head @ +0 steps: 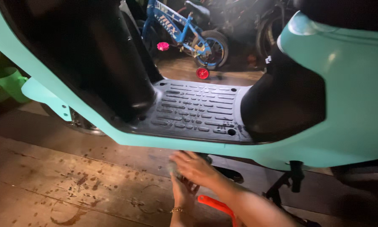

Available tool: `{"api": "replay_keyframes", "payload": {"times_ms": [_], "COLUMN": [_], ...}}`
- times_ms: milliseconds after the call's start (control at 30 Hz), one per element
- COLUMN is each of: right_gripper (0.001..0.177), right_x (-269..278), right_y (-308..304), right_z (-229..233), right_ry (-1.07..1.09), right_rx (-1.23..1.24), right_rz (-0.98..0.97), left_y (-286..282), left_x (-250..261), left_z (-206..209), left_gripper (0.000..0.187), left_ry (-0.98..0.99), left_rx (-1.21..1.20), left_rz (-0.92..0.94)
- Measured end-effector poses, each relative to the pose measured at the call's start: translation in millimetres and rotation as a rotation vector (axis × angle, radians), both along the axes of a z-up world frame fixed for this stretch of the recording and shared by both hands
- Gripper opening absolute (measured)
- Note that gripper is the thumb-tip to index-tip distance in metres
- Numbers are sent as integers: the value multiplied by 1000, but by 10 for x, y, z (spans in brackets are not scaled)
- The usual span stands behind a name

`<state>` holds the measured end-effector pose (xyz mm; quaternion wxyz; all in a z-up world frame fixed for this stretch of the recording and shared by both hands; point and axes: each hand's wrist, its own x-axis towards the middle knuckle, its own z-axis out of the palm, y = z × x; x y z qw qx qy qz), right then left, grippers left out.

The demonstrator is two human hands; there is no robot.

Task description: The person wipes the floorboard, side panels, and seat of a light blue scooter using a cloth. They repeatedly dip the cloth into an orange bucket to wet it and continue wiping various surfaces of the scooter.

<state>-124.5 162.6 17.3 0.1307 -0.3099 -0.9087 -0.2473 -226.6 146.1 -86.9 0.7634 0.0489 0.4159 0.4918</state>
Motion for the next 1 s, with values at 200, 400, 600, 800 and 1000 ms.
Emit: {"api": "replay_keyframes", "payload": {"times_ms": [200,400,600,800,1000], "right_gripper": [19,37,28,27,42], "right_x": [487,957,1288,1456,1764], "right_y": [-196,-657,-898,-1193,-2089], "right_z": [-438,-318,-117,-245,-505], "right_ry": [142,334,478,455,640], "right_rx": [-258,-370,-350,-365,-674], "right_rz": [-66,-403,-498,-752,-793], "left_y": [-14,-35,-176,-744,-1360], "left_x": [96,353,535,656,773], "left_z": [141,-391,-815,-290,278], "left_gripper": [77,66,48,44,47], "left_ry": [55,355,1046,1447,1647], "left_rx": [-42,89,678,794,774], "left_rz": [-32,-186,-188,-666,-831]}}
